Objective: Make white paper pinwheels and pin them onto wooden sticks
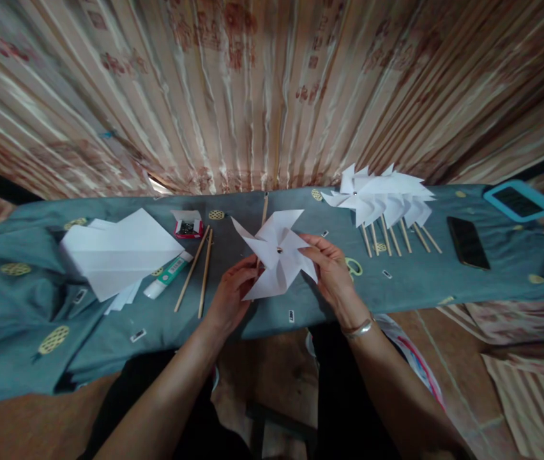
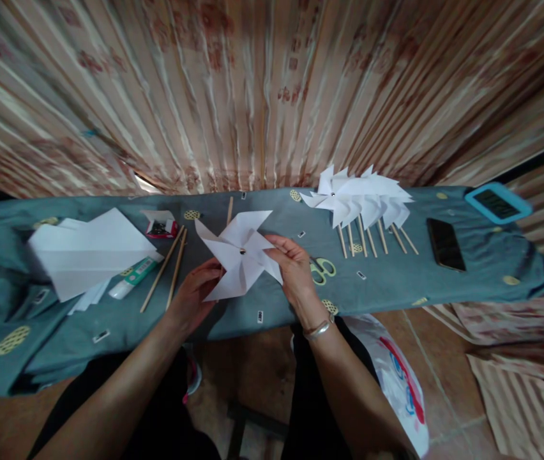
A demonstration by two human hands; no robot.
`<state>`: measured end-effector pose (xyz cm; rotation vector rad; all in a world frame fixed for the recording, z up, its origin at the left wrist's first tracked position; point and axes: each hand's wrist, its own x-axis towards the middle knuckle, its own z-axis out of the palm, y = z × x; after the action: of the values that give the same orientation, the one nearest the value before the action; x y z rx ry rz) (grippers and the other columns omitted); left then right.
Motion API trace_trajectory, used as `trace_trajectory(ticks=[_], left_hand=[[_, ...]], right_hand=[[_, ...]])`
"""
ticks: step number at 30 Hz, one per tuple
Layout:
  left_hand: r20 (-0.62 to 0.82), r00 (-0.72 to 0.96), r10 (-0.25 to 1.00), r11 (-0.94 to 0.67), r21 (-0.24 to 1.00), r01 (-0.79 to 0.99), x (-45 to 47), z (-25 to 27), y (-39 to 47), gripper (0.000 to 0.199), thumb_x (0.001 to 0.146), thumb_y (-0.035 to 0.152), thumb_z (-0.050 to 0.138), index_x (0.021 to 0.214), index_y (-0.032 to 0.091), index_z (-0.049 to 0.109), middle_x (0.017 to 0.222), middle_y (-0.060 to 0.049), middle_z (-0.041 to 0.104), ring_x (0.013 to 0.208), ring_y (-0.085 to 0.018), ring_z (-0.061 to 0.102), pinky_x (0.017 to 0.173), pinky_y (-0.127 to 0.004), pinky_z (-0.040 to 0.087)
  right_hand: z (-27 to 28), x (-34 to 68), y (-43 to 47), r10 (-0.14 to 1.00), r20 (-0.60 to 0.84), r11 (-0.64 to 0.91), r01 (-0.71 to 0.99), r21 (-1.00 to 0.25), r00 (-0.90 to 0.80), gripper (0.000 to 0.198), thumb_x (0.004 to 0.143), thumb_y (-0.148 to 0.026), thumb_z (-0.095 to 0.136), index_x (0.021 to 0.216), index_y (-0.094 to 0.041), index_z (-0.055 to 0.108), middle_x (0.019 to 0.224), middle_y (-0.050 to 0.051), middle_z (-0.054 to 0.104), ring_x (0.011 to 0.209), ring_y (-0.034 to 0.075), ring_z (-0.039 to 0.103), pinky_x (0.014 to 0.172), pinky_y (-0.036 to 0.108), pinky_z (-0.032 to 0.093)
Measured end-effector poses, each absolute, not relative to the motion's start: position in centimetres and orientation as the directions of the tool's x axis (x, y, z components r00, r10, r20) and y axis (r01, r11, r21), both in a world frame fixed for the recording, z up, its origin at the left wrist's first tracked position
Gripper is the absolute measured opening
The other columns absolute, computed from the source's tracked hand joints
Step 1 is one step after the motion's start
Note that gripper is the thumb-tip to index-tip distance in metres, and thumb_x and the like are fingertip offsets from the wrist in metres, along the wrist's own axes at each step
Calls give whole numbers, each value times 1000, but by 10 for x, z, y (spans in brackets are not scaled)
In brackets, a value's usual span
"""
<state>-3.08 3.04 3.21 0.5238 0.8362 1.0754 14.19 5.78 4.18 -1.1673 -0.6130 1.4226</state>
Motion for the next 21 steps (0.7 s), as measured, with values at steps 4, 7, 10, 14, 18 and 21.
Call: trace_trajectory(ticks=[4, 7, 10, 14, 18, 21], left_hand=[[-304, 244, 921, 390, 739, -550, -34, 37, 30, 32, 58, 29, 75, 87, 16, 77, 82, -6, 73, 63, -16, 59, 57, -24, 41], [-301, 245, 922, 387, 743, -546, -35, 37, 29, 34, 59, 33, 80, 89, 17, 76, 87, -6, 74, 67, -17, 62, 60, -25, 44], [-329, 225, 917, 399, 745, -535, -34, 34, 28, 39, 57, 32, 84, 92, 18, 75, 90, -6, 75, 71, -18, 64, 63, -25, 45], [-379, 215, 900, 433, 725, -535, -34, 31, 26, 42, 56, 28, 86, 93, 15, 74, 84, -3, 73, 68, -15, 64, 65, -25, 46], [-376, 218, 901, 432, 726, -534, -33, 28, 26, 39, 56, 24, 84, 93, 15, 74, 82, -3, 73, 69, -16, 65, 65, -25, 47], [-322, 237, 917, 399, 749, -529, -32, 24, 28, 39, 54, 21, 83, 91, 15, 74, 82, -3, 74, 73, -16, 66, 69, -26, 48]], right_hand=[[42, 144, 56, 958, -280, -235, -387, -892, 62, 28, 54, -19, 81, 81, -23, 77, 75, -3, 77, 61, 14, 64, 61, 26, 51], [43, 148, 55, 965, -259, -251, -381, -890, -31, 32, 55, -20, 80, 87, -23, 78, 86, -2, 79, 69, 14, 67, 65, 25, 51], [44, 151, 54, 956, -268, -294, -343, -892, -123, 32, 59, -25, 81, 90, -23, 78, 87, -1, 78, 71, 15, 68, 67, 26, 52], [41, 153, 54, 936, -299, -335, -213, -918, -185, 30, 57, -26, 87, 85, -22, 77, 77, -3, 77, 62, 12, 65, 62, 24, 51], [37, 158, 56, 945, -283, -305, -131, -943, -165, 27, 54, -27, 89, 77, -21, 76, 72, -3, 75, 59, 11, 63, 57, 23, 49], [34, 161, 57, 956, -254, -270, -104, -957, -147, 23, 55, -28, 89, 72, -20, 75, 70, -4, 74, 58, 11, 61, 57, 23, 47]])
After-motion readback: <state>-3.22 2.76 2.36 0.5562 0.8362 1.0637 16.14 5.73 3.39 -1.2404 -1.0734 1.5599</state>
